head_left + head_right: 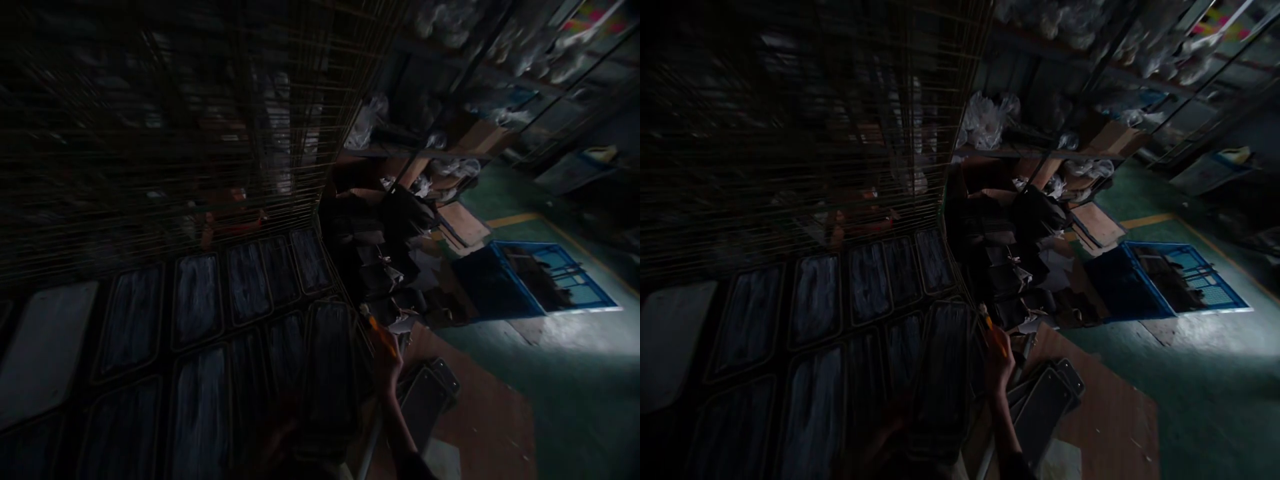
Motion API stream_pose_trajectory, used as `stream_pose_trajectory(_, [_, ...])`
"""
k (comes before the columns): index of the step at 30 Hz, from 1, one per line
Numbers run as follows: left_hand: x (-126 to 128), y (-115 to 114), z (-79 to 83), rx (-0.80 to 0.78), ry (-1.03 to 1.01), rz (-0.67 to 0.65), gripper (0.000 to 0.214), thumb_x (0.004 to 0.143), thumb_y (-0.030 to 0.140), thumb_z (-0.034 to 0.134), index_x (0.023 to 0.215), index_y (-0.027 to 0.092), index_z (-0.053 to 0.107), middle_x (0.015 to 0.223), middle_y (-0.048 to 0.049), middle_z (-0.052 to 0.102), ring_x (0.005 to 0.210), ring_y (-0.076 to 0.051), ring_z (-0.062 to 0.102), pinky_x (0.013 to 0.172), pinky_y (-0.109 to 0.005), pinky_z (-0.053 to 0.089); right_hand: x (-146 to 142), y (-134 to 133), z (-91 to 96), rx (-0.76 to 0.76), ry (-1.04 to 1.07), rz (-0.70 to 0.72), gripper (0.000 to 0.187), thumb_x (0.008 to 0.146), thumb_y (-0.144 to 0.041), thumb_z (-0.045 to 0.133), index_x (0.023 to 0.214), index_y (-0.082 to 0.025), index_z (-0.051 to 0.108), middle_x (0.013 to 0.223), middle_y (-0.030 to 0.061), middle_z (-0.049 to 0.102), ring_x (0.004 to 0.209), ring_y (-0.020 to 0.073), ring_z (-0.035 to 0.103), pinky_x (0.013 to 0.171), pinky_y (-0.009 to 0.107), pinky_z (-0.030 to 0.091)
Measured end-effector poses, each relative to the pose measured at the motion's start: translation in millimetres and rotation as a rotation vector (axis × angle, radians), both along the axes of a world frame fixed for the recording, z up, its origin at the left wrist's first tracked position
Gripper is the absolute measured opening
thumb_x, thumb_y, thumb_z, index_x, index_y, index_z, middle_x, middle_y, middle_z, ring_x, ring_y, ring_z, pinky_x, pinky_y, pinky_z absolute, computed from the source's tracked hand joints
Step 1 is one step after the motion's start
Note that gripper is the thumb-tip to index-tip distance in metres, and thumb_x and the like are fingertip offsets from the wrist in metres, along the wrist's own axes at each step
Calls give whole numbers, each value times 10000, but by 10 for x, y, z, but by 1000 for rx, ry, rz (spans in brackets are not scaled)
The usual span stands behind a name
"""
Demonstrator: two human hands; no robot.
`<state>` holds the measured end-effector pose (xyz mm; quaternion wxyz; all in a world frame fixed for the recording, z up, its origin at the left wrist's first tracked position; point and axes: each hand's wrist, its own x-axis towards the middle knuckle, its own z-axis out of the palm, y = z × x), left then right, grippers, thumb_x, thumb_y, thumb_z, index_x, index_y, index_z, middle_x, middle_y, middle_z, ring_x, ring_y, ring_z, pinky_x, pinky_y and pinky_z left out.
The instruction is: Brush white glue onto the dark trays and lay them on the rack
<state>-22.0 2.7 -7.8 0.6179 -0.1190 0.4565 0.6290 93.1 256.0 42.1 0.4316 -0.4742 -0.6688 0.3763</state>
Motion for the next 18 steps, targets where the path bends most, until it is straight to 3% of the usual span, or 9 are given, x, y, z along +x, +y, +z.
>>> stream_pose_trajectory(5, [-447,269,606,219,29,-11,633,605,465,814,1179,283,620,836,-53,684,590,-160,604,494,-258,447,390,-90,-91,-45,94,-5,463,799,-392,606,1219,-200,590,1171,128,647,1026,267,647,887,392,527])
stream_pose_trajectory(8, [-812,560,962,367,204,23,605,665,394,765,1227,252,594,749,-19,637,503,-106,516,453,-226,400,427,-137,-138,-50,113,-57,428,815,-427,589,1188,-222,626,1172,124,653,1007,282,657,828,381,552])
stream_pose_trajectory(11, [-1169,809,1148,394,375,90,613,688,310,724,1275,266,555,836,-16,641,550,-97,495,480,-224,413,410,-200,-126,20,-27,-103,369,882,-463,538,1156,-245,653,1139,111,662,968,276,660,753,376,564])
stream_pose_trajectory(14, [-1482,1012,1054,337,446,179,638,700,294,705,1306,271,507,969,-28,633,626,-109,535,538,-237,463,410,-242,-61,97,-145,-124,293,907,-435,570,1135,-263,630,1180,76,619,1012,231,615,800,378,550])
stream_pose_trajectory(18, [-1773,1230,556,178,453,280,669,713,237,689,1334,224,442,810,18,581,624,-101,571,642,-242,520,457,-259,29,117,-163,-134,270,897,-392,610,1142,-278,598,1200,59,587,1049,227,581,812,390,548])
